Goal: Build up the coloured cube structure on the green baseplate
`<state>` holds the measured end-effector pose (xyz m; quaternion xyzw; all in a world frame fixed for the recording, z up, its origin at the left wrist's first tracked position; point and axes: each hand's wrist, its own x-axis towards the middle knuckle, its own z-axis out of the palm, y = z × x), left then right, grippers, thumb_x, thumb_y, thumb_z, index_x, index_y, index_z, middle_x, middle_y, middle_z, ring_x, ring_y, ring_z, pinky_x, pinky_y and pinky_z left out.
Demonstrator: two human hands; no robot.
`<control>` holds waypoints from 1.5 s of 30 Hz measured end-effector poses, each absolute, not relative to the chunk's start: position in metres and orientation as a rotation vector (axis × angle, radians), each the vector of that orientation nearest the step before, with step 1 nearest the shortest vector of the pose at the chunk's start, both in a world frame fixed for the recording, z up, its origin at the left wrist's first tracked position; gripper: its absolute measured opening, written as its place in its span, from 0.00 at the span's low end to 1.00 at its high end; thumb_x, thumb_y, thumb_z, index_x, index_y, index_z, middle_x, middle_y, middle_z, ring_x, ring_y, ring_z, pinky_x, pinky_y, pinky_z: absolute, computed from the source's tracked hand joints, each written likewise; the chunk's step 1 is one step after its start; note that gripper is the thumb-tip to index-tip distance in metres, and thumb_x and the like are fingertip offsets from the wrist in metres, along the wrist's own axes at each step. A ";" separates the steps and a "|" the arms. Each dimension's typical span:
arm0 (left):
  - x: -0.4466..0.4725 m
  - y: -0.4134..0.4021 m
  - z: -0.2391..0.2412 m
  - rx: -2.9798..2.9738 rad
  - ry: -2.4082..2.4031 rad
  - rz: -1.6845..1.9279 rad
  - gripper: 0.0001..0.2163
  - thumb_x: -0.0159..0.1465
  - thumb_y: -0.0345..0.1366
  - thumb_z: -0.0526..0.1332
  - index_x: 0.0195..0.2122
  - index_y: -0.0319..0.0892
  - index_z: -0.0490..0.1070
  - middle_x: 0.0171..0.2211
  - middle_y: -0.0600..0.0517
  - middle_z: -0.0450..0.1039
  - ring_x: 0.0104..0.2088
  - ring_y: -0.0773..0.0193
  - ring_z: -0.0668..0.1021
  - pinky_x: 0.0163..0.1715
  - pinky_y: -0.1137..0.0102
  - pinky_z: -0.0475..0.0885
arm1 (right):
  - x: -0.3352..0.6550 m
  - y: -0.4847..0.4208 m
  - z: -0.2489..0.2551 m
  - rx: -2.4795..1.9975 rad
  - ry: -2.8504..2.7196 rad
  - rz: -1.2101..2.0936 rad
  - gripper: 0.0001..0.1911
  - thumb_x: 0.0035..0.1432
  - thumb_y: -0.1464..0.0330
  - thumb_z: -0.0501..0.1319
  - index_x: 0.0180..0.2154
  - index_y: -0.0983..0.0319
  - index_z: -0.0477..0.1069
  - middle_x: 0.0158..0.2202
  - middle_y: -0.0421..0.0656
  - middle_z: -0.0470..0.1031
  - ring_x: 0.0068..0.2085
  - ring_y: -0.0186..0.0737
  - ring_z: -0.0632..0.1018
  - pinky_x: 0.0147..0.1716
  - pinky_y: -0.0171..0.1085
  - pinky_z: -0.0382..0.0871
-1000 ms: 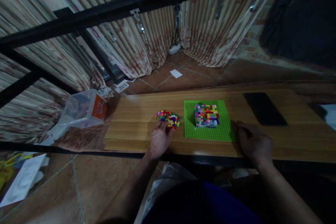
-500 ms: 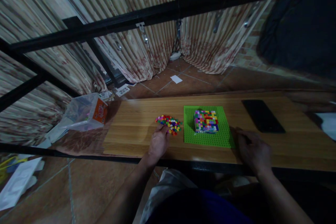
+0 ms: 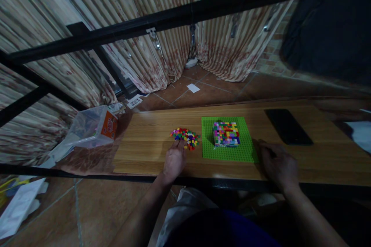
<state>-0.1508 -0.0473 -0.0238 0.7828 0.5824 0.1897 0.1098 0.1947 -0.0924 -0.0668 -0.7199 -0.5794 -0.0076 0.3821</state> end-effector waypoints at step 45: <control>-0.152 -0.051 -0.028 1.950 1.758 0.765 0.10 0.66 0.34 0.53 0.43 0.43 0.73 0.28 0.51 0.77 0.27 0.65 0.78 0.29 0.73 0.70 | 0.190 -0.091 -0.062 -1.865 -1.443 -0.016 0.15 0.59 0.62 0.54 0.36 0.62 0.77 0.37 0.50 0.79 0.38 0.47 0.79 0.39 0.43 0.73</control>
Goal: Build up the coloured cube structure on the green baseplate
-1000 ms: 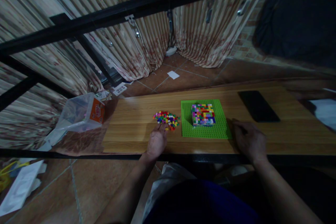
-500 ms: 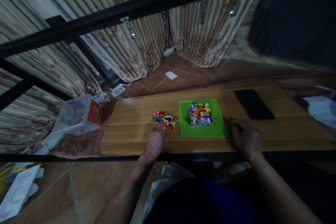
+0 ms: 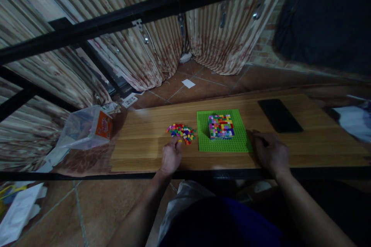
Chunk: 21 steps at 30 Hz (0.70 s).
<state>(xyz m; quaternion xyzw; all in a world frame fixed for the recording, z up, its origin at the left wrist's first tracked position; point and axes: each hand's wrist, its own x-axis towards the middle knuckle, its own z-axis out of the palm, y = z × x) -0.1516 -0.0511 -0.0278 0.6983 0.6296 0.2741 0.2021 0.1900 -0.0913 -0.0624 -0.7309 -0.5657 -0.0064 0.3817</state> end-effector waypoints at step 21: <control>-0.151 -0.038 -0.033 1.941 1.572 1.068 0.08 0.65 0.35 0.58 0.41 0.42 0.74 0.39 0.50 0.78 0.38 0.64 0.79 0.41 0.70 0.73 | 0.192 -0.090 -0.069 -1.842 -1.444 -0.032 0.15 0.61 0.62 0.54 0.36 0.61 0.77 0.37 0.48 0.79 0.37 0.45 0.79 0.39 0.43 0.73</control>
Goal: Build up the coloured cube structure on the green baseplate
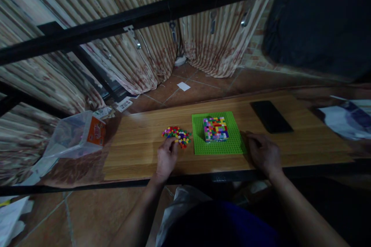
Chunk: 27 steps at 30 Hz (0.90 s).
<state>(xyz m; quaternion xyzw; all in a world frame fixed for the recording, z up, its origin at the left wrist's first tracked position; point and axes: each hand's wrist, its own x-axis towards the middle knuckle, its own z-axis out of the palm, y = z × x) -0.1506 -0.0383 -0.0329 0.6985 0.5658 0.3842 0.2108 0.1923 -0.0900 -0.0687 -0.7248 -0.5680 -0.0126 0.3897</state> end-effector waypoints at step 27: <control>-0.042 -0.007 0.007 2.196 1.353 0.926 0.09 0.64 0.31 0.58 0.41 0.47 0.77 0.42 0.53 0.78 0.42 0.64 0.79 0.46 0.68 0.72 | 0.191 -0.089 -0.071 -1.791 -1.425 0.030 0.15 0.62 0.62 0.53 0.37 0.62 0.76 0.39 0.49 0.79 0.38 0.45 0.79 0.39 0.43 0.73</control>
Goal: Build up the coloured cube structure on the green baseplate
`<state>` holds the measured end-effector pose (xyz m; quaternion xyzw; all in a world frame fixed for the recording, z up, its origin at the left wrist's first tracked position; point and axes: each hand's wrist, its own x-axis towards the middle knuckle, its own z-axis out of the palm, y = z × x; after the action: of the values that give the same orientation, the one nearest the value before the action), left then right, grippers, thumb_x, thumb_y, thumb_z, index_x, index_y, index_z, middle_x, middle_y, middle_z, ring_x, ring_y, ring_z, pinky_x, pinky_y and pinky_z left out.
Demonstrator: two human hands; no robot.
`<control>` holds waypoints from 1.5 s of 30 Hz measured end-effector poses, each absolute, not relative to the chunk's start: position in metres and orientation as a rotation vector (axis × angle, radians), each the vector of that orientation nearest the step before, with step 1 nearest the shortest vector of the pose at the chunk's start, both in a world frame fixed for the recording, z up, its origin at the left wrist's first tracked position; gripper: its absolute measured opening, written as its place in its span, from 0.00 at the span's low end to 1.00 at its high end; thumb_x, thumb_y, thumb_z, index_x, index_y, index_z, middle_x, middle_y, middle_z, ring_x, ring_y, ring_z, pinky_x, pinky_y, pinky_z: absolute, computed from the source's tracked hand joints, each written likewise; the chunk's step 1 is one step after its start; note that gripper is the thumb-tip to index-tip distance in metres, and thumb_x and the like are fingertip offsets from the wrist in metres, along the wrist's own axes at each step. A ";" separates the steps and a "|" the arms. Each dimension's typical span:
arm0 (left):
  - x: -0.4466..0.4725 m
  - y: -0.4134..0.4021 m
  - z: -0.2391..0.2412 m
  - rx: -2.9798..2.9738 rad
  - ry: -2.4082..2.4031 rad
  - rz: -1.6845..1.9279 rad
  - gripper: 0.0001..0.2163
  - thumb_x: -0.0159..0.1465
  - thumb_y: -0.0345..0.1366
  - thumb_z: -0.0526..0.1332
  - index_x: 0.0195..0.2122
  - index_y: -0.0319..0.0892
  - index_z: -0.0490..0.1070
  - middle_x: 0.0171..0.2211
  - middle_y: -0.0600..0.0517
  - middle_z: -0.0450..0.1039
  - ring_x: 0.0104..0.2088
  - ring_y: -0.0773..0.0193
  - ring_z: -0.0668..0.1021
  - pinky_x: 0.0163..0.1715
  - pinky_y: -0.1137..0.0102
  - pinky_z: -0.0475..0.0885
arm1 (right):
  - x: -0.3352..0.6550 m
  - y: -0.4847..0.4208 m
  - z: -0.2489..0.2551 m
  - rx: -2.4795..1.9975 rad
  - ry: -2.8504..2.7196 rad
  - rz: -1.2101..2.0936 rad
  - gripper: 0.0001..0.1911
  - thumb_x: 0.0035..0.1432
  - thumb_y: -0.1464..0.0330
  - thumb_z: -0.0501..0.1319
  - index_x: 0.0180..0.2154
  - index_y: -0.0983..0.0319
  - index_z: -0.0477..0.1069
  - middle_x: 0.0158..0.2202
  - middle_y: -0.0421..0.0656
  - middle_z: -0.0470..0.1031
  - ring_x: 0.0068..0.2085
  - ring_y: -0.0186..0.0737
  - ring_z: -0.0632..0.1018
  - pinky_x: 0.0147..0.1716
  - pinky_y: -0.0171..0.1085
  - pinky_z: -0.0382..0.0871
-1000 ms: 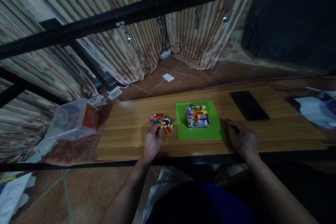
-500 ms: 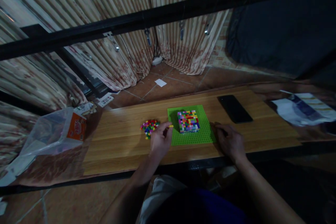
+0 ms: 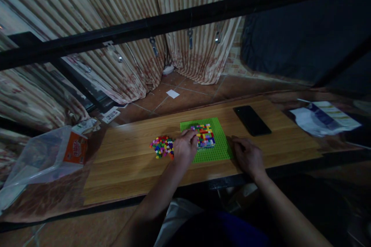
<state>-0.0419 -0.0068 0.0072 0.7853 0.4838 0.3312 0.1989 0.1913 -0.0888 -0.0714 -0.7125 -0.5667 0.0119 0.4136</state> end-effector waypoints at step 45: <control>-0.026 -0.016 -0.001 2.740 1.434 0.752 0.11 0.67 0.31 0.52 0.43 0.42 0.74 0.44 0.45 0.73 0.43 0.57 0.73 0.43 0.63 0.70 | 0.191 -0.090 -0.068 -1.788 -1.427 0.035 0.16 0.62 0.61 0.53 0.37 0.61 0.76 0.39 0.49 0.79 0.39 0.45 0.79 0.40 0.43 0.73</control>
<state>-0.0261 -0.0162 -0.0012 0.8608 0.4504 0.2362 -0.0204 0.1910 -0.0896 -0.0683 -0.7115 -0.5678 0.0140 0.4138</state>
